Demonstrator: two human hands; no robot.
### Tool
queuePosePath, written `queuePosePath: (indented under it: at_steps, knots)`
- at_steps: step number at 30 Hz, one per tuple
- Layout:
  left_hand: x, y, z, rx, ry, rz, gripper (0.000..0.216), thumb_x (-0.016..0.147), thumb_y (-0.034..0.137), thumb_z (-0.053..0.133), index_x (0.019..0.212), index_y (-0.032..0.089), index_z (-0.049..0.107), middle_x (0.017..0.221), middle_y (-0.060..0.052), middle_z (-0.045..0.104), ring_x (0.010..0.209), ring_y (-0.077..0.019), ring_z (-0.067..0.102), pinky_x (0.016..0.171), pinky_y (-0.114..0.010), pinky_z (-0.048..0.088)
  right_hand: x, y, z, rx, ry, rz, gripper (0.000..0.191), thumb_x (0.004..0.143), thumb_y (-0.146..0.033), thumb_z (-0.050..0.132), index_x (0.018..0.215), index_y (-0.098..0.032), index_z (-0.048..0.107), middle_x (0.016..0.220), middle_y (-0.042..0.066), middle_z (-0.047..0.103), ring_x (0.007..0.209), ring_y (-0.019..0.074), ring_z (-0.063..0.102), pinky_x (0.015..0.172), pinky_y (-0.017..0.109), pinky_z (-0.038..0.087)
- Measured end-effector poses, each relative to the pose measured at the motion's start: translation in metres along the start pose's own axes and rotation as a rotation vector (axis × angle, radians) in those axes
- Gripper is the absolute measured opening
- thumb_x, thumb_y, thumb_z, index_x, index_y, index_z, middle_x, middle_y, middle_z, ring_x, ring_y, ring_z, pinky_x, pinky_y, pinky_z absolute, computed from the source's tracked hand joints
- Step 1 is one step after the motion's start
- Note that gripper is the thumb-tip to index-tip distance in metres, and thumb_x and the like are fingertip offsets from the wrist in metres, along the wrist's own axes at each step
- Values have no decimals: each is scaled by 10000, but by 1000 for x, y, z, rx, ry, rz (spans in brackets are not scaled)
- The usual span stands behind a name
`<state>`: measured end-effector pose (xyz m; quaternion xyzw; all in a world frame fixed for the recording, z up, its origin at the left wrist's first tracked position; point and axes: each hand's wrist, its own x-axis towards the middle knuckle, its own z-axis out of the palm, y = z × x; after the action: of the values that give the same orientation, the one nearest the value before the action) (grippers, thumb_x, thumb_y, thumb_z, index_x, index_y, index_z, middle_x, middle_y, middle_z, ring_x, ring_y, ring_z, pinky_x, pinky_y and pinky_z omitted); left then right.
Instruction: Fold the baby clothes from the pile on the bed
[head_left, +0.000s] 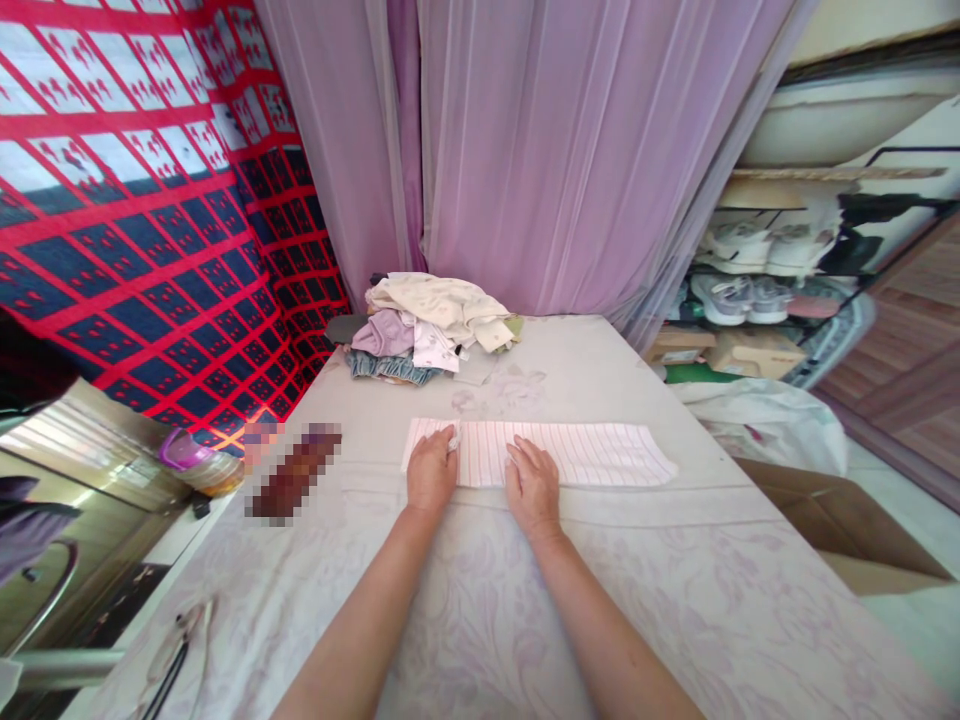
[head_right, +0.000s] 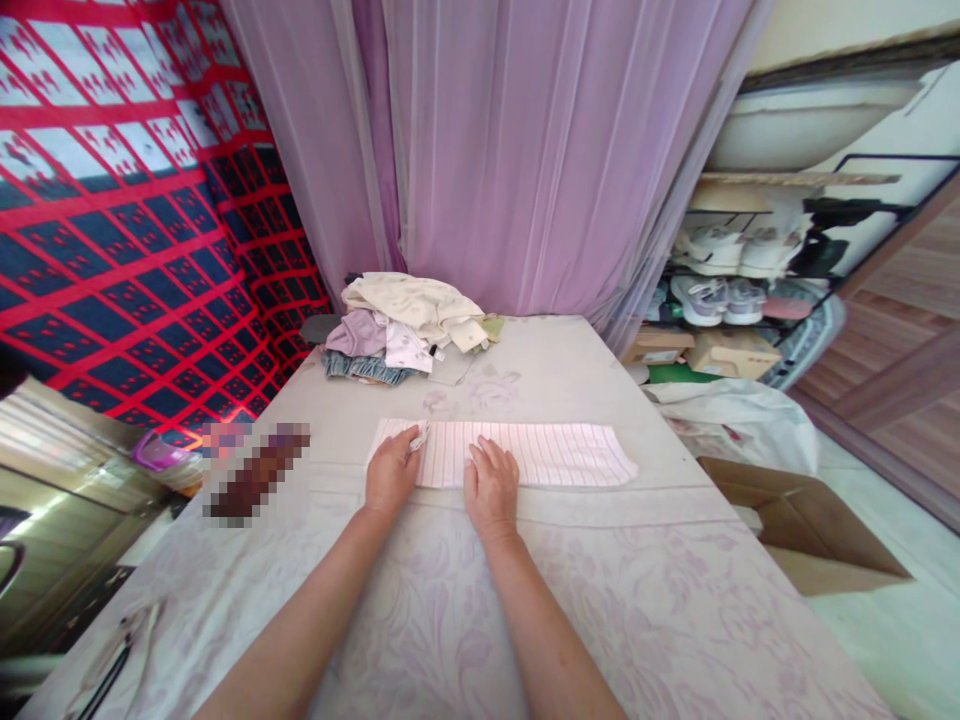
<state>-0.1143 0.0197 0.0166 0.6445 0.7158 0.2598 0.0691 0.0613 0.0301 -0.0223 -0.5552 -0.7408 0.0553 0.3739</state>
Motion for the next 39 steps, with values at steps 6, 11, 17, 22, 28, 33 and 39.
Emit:
queuePosePath:
  at_steps: [6,11,17,22,28,33,39]
  knots:
    - [0,21,9,111,-63,92,448,832,115,450,1265,164,552,1233,-100,634,1208,-207,526,1105,-385,287,2,13,4,103,108,97,459,907,-266,278,1216,-150,598,1259,135,591,1194,220,499,1040,445,352]
    - [-3,31,14,128,-92,124,431,840,118,438,1249,175,562,1203,-106,650,1217,-224,522,1119,-441,242,2,18,5,164,113,153,493,899,-264,250,1241,-131,581,1271,141,583,1204,214,496,1043,430,368]
    - [-2,45,18,74,-95,86,418,850,136,440,1244,208,560,1177,-99,667,1212,-237,526,1127,-535,147,2,20,6,183,79,140,492,888,-256,275,1271,-143,563,1280,135,578,1205,230,485,1043,458,367]
    - [-1,52,23,-57,-103,52,400,877,155,432,1250,235,555,1228,-94,641,1236,-238,506,1116,-556,168,2,18,6,100,62,128,479,901,-256,259,1201,-157,618,1266,120,591,1188,209,503,1030,421,376]
    - [0,43,19,-214,-81,141,402,878,137,445,1259,218,545,1284,-65,605,1235,-196,507,1119,-444,268,11,-1,-4,-71,-94,116,427,926,-311,328,983,-156,721,1214,115,631,1197,253,485,1043,407,316]
    - [0,39,10,-264,-72,134,475,880,154,443,1350,222,461,1274,-50,613,1170,-182,562,1039,-337,407,44,-17,-17,33,-336,276,528,962,-386,228,905,-199,718,952,90,721,993,220,618,901,331,418]
    - [-3,33,6,-298,-96,179,507,871,175,484,1372,218,422,1277,-58,611,1158,-190,575,983,-307,457,74,-30,-5,565,-443,597,383,882,-367,443,1160,-160,607,834,57,707,710,170,641,634,266,490]
